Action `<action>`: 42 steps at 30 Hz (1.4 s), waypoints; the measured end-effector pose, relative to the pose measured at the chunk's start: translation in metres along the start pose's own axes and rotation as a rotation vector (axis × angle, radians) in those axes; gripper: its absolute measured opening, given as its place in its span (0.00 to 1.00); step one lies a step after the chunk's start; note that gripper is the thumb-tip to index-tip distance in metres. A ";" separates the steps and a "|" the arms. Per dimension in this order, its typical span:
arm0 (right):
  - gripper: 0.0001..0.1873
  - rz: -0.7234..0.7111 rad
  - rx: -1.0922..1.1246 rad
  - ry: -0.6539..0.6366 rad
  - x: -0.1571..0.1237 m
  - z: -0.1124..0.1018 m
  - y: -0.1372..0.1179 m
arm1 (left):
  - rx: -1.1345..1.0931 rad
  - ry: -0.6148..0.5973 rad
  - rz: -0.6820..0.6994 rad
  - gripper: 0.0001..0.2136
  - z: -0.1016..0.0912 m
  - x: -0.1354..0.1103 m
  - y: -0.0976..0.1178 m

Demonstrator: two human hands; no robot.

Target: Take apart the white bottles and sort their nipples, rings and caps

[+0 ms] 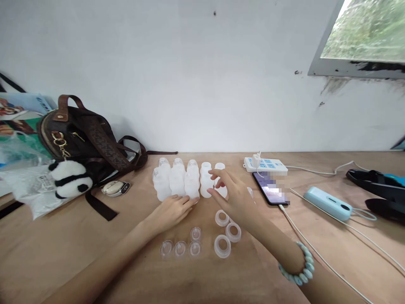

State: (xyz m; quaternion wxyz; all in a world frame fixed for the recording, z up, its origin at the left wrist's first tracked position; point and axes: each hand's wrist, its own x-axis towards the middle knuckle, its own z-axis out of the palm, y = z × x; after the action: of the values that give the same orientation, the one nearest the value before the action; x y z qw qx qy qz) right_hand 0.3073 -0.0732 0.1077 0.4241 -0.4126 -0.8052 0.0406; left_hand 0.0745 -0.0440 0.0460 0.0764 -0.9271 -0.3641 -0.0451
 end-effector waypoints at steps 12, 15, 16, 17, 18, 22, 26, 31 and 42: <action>0.05 0.090 -0.066 0.000 -0.031 -0.009 0.028 | -0.184 -0.016 -0.097 0.17 -0.008 0.002 0.006; 0.09 0.062 -0.177 -0.138 -0.037 -0.002 0.031 | -0.356 0.017 -0.103 0.15 -0.009 -0.006 0.005; 0.10 0.039 -0.234 -0.205 -0.039 0.001 0.031 | -0.465 0.030 -0.107 0.15 -0.009 -0.008 0.005; 0.11 0.017 -0.288 -0.273 -0.041 0.004 0.032 | -0.588 0.033 -0.105 0.14 -0.009 -0.010 0.005; 0.12 0.002 -0.329 -0.337 -0.043 0.007 0.032 | -0.711 0.022 -0.095 0.14 -0.009 -0.012 0.004; 0.12 0.001 -0.360 -0.489 -0.048 0.018 0.035 | -0.983 -0.085 -0.035 0.14 -0.013 -0.017 -0.001; 0.13 0.001 -0.346 -0.515 -0.052 0.024 0.041 | -1.061 -0.207 -0.086 0.10 -0.028 -0.028 -0.016; 0.09 -0.041 -0.290 -0.443 -0.052 0.024 0.040 | -1.123 -0.500 -0.108 0.16 -0.043 -0.040 -0.030; 0.11 0.085 -0.040 -0.220 -0.048 0.018 0.023 | -1.124 -0.440 -0.118 0.08 -0.047 -0.040 -0.023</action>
State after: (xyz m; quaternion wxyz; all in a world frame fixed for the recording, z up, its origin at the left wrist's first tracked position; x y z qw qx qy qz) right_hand 0.3237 -0.0863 0.0554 0.3228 -0.4478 -0.8292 0.0877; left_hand 0.0281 -0.0624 0.0890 -0.5047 -0.7913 -0.3426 -0.0419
